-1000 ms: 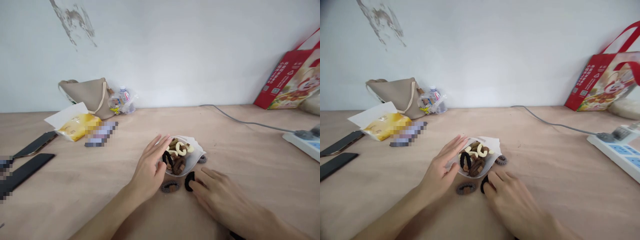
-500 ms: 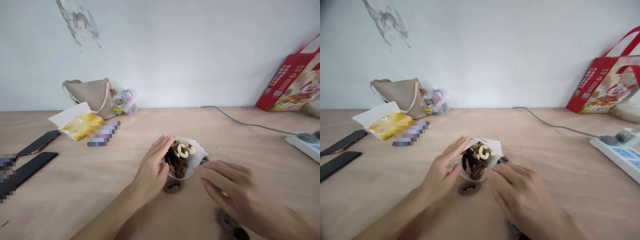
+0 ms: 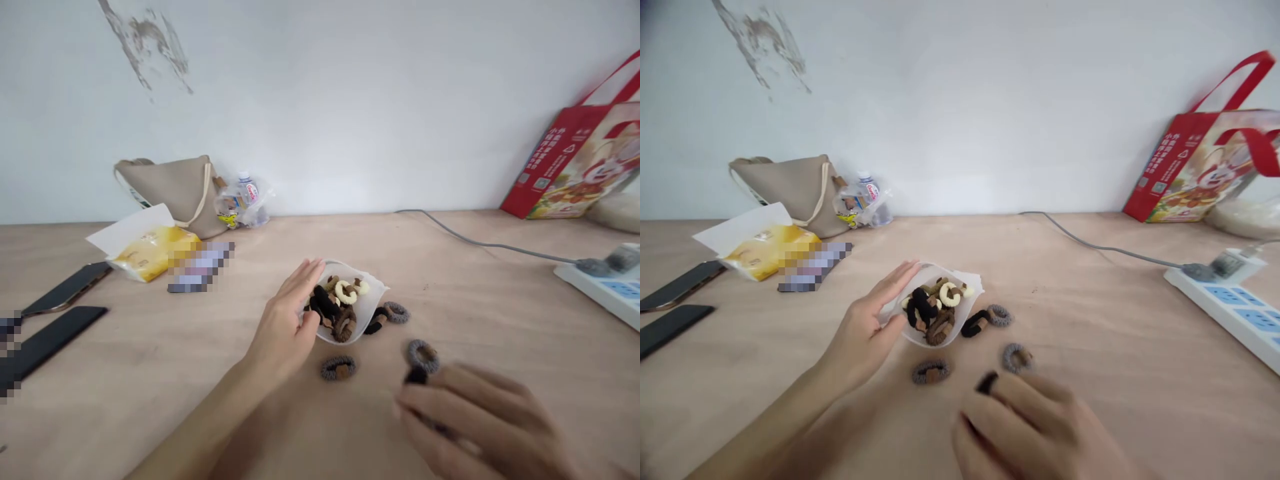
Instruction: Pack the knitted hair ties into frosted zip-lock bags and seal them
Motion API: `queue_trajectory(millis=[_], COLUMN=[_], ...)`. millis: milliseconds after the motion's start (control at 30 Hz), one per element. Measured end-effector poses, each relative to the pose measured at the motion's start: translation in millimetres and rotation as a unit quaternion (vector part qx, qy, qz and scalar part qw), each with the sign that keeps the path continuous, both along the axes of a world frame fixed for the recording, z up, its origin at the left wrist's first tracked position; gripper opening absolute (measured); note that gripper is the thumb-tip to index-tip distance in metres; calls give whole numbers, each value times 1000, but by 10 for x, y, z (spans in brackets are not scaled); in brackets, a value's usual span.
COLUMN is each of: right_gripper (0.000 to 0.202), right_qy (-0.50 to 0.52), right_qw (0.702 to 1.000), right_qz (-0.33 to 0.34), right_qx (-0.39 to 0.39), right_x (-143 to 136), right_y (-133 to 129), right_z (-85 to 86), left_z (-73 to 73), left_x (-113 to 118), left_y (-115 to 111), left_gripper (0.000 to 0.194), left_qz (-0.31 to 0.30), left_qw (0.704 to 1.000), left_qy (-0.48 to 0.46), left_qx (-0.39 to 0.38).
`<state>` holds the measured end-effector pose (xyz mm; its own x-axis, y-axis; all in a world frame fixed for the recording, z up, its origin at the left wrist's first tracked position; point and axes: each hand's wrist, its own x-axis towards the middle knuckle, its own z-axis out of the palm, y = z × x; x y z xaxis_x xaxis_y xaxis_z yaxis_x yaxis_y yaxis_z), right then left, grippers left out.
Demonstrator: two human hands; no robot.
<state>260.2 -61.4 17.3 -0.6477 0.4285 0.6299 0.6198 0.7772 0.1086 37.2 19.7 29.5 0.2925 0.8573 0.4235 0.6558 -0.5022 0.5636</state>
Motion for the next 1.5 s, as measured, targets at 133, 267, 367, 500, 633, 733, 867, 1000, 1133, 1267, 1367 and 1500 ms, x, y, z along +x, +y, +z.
queue_trajectory(millis=[133, 267, 367, 500, 633, 733, 867, 1000, 1133, 1267, 1367, 1500], right_gripper=[25, 24, 26, 15, 28, 31, 34, 36, 26, 31, 31, 31], right_qy=[48, 48, -27, -69, 6, 31, 25, 41, -17, 12, 65, 38], right_qw=[998, 997, 997, 995, 995, 996, 997, 998, 999, 995, 995, 999], right_qz=[27, -9, -36, 11, 99, 83, 63, 41, 44, 95, 65, 6], right_qx=[0, -51, -69, -74, -16, 30, -24, 14, 17, -2, 45, 29], right_x=[-94, -48, 7, -27, -102, -144, -262, -479, -603, -521, -370, -184], right_y=[328, 478, 599, 604, 364, 316, 398, 342, 238, 172, 225, 365], right_z=[158, -178, -413, -414, -115, 104, 86, -246, -492, -386, -154, 22], left_z=[-19, -5, 21, 31, 17, 14, 25, 30, 10, -21, -32, -39], left_x=[3, -16, -29, -44, -39, -20, -2, -1, -11, -19, -8, 0], left_y=[-33, -33, -21, -17, -25, -34, -46, -50, -42, -32, -37, -42], left_gripper=[67, 69, 69, 70, 69, 69, 69, 69, 68, 68, 67, 67], left_qz=[-10, 13, 24, 29, 21, 12, 16, 26, 16, -4, -23, -35], left_qw=[1000, 1000, 999, 999, 999, 999, 999, 998, 999, 999, 999, 999], left_qy=[16, 19, 19, 16, 11, 4, 7, 11, 11, 20, 24, 26], left_qx=[-3, -22, -31, -36, -39, -33, -45, -54, -43, -34, -14, 2])
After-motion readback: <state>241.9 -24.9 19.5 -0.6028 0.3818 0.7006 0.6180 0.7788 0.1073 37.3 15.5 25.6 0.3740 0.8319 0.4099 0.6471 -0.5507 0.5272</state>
